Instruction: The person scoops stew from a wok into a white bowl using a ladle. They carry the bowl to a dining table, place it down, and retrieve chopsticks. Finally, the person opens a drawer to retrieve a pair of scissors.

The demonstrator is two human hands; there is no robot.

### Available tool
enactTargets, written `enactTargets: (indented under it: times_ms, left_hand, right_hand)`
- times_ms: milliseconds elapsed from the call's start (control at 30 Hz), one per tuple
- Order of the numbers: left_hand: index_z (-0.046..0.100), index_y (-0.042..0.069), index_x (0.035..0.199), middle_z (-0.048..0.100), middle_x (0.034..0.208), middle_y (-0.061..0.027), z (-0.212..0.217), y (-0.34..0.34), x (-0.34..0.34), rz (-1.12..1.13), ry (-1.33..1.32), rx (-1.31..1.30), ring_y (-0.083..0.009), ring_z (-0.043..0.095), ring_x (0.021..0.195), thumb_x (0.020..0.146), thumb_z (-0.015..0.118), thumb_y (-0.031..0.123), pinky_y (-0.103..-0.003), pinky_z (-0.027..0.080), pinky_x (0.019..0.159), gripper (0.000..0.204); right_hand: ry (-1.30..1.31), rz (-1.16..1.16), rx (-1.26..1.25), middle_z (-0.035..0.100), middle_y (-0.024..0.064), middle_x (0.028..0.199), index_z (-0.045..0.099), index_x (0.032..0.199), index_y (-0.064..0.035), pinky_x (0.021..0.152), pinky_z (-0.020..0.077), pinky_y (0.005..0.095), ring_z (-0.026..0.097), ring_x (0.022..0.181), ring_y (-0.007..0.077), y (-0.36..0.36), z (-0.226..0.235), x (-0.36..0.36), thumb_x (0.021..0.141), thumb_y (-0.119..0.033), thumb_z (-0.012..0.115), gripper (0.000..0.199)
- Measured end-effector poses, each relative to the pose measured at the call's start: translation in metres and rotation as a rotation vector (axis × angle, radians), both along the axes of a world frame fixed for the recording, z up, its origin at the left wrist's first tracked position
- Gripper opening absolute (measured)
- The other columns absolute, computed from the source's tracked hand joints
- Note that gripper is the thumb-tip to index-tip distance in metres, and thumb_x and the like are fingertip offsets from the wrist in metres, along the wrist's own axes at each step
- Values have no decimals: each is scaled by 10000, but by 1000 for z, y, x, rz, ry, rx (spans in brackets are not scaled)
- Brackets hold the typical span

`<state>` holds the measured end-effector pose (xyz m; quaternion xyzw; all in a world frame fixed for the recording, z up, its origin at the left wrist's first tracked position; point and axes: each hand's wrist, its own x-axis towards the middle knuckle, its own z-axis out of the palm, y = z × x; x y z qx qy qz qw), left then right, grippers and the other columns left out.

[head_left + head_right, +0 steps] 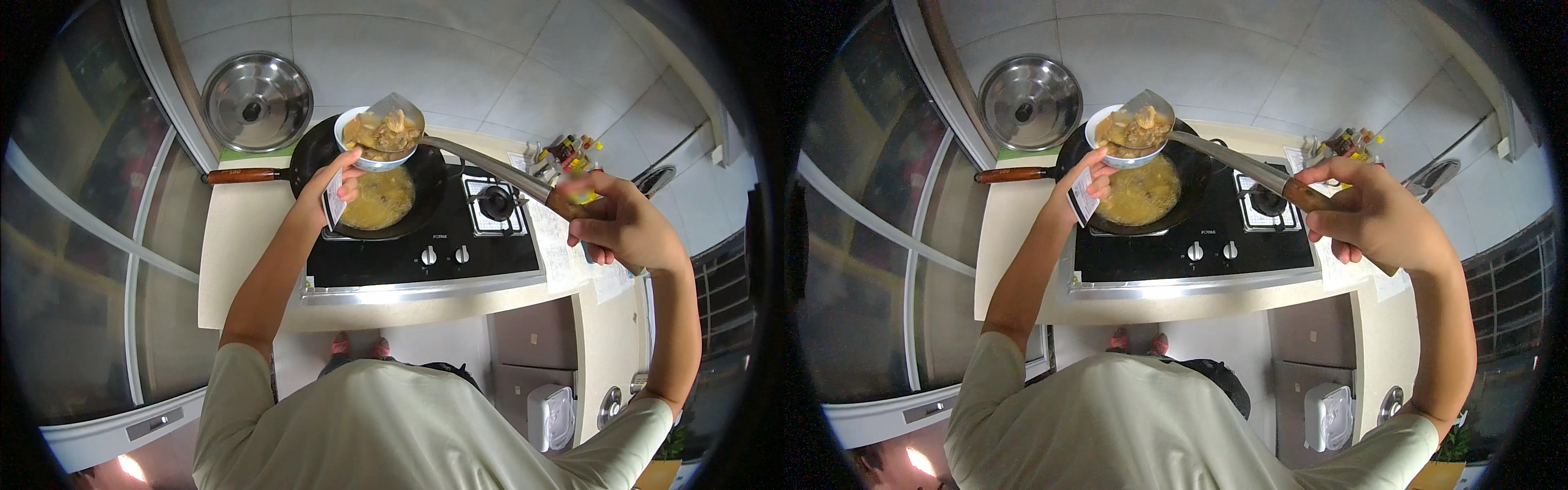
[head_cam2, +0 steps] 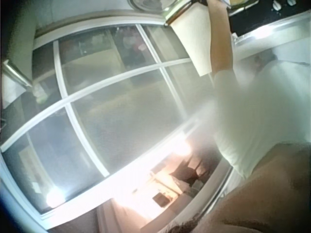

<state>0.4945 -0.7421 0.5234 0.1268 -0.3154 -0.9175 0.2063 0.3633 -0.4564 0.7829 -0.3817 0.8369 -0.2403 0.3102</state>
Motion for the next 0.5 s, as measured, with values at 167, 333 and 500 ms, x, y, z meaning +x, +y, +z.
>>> enactTargets:
  times_ms: [167,333,500]
  left_hand:
    - [451,-56,1018,495,1001,-184,4,-2,1,13,-5,-8,-38,318,412,775,624,238,-176,290,405,419]
    - [454,-57,1006,494,967,-176,-4,-9,4,30,13,27,-38,320,418,767,631,223,-175,284,406,408]
    - [447,-67,1010,495,965,-172,-3,-10,11,67,-35,21,-39,324,425,764,636,235,-181,286,407,433]
  right_hand:
    - [244,152,-139,608,77,775,472,1096,-9,461,381,212,485,519,84,4,-17,11,738,107,536,381]
    - [610,239,-120,625,114,971,483,1073,30,709,451,258,611,815,153,3,-23,32,737,97,547,348]
    - [842,220,-74,604,161,848,536,1052,-55,653,469,306,611,801,261,4,-26,39,722,63,573,353]
